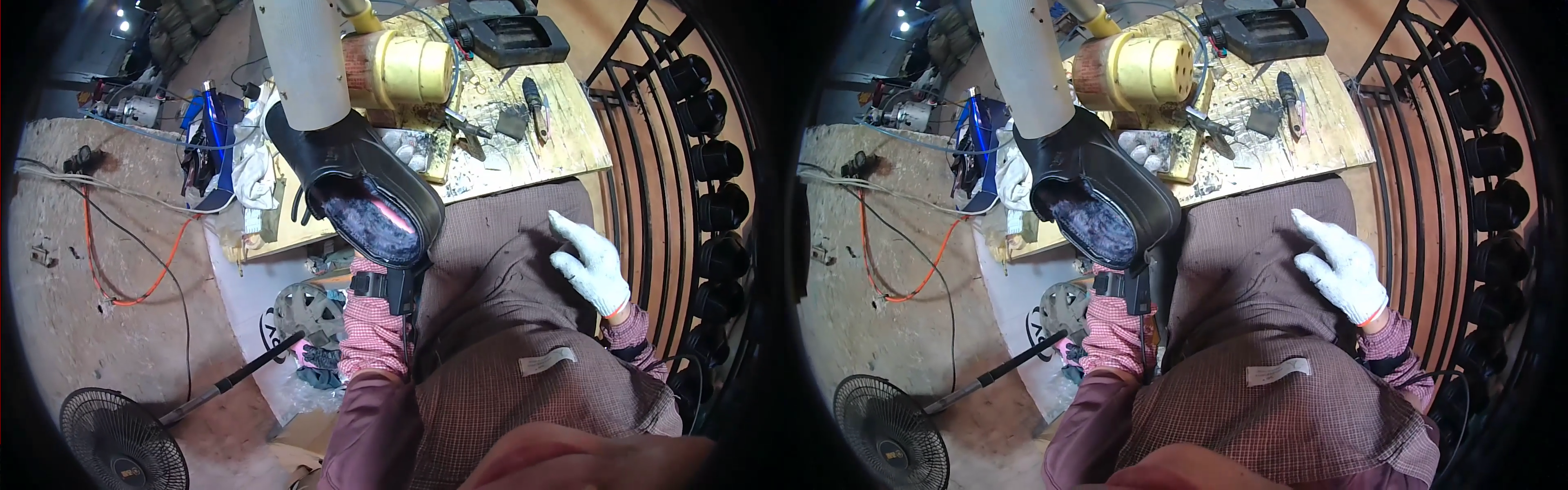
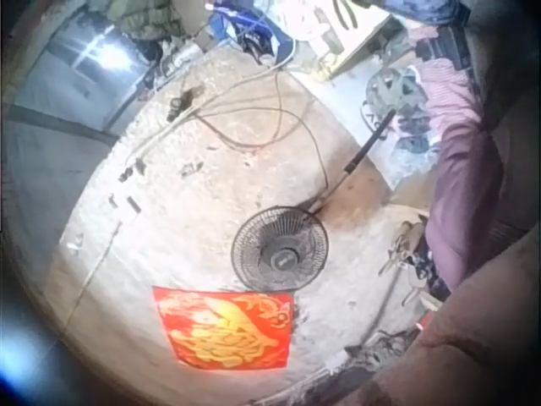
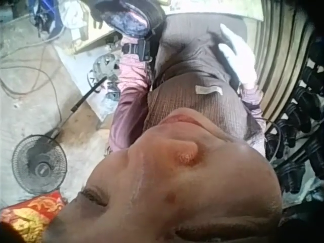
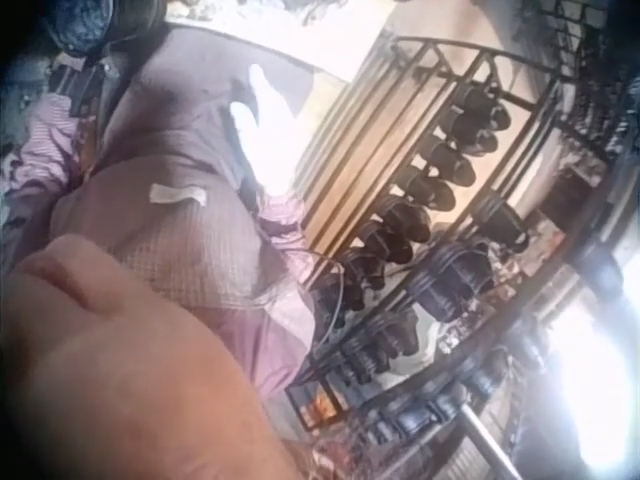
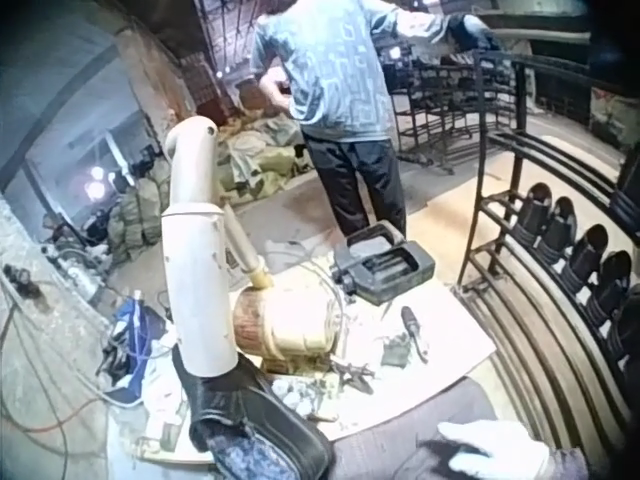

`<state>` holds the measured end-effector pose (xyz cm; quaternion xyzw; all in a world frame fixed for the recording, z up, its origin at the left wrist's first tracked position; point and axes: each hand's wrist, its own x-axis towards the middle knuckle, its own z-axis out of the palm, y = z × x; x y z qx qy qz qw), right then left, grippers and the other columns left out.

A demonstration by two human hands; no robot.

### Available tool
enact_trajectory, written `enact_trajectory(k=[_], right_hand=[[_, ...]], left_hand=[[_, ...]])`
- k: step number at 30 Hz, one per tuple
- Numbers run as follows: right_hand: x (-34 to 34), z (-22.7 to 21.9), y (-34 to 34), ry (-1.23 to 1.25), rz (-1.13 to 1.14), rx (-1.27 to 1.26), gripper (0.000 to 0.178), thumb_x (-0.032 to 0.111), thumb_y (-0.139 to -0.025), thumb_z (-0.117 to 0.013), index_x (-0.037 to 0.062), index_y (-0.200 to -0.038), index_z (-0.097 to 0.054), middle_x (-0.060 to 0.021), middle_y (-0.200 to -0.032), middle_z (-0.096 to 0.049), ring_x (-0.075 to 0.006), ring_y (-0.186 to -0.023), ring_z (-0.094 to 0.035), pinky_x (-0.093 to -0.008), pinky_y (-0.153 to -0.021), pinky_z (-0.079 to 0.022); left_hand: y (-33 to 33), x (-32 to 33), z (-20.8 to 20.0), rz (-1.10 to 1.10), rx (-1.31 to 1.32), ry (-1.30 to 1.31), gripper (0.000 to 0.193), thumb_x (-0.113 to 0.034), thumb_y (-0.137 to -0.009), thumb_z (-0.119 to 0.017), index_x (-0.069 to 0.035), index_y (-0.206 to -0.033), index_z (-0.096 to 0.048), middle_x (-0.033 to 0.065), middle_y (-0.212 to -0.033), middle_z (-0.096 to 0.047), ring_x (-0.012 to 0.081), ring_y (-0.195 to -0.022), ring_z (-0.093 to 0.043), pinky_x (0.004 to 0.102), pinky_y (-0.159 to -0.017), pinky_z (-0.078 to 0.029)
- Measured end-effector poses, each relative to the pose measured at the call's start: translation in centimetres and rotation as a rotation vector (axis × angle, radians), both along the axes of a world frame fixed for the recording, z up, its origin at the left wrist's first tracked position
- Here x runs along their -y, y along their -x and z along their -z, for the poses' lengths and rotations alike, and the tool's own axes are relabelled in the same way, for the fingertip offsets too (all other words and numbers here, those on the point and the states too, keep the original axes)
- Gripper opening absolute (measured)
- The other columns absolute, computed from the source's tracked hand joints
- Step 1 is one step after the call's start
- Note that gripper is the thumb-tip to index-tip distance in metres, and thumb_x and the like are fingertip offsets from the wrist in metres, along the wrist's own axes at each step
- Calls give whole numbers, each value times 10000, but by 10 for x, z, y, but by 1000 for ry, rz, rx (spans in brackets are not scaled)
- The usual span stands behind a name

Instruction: Polishing and inspecting finished leather shoes at a shoe manufacturing workstation.

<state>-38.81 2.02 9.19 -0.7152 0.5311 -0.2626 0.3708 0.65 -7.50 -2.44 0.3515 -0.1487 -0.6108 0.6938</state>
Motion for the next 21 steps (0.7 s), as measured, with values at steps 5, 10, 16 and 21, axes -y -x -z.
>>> enact_trajectory(k=[5,10,16,21], right_hand=[[-6,2,-7,32,-52,6,581,91,-831,-723,87,-1394,-582,-149,-1086,-686,-222,-774,-693,-329,-757,-553],[-16,3,-10,68,-90,-18,568,125,-839,-723,89,-1389,-587,-139,-1096,-692,-224,-770,-693,-337,-755,-554],[-25,7,-11,63,-87,-32,573,124,-838,-721,100,-1394,-584,-137,-1098,-696,-226,-776,-703,-336,-757,-557],[-26,9,-10,113,-117,-68,581,115,-835,-721,103,-1398,-580,-141,-1116,-697,-226,-788,-709,-335,-759,-561]], left_hand=[[10,-6,4,61,-43,8,834,-698,-954,-402,-89,-1524,-377,133,-1527,-440,316,-1413,-403,482,-1209,-276],[17,-17,3,114,-88,30,824,-667,-965,-409,-69,-1531,-361,148,-1548,-415,327,-1433,-383,485,-1225,-246],[23,-55,-14,155,-406,197,806,-689,-970,-391,-107,-1529,-374,152,-1555,-392,337,-1426,-381,508,-1228,-227],[47,-65,-94,-130,-80,58,741,-627,-976,-512,-109,-1500,-428,78,-1529,-450,282,-1366,-448,443,-1183,-328]])
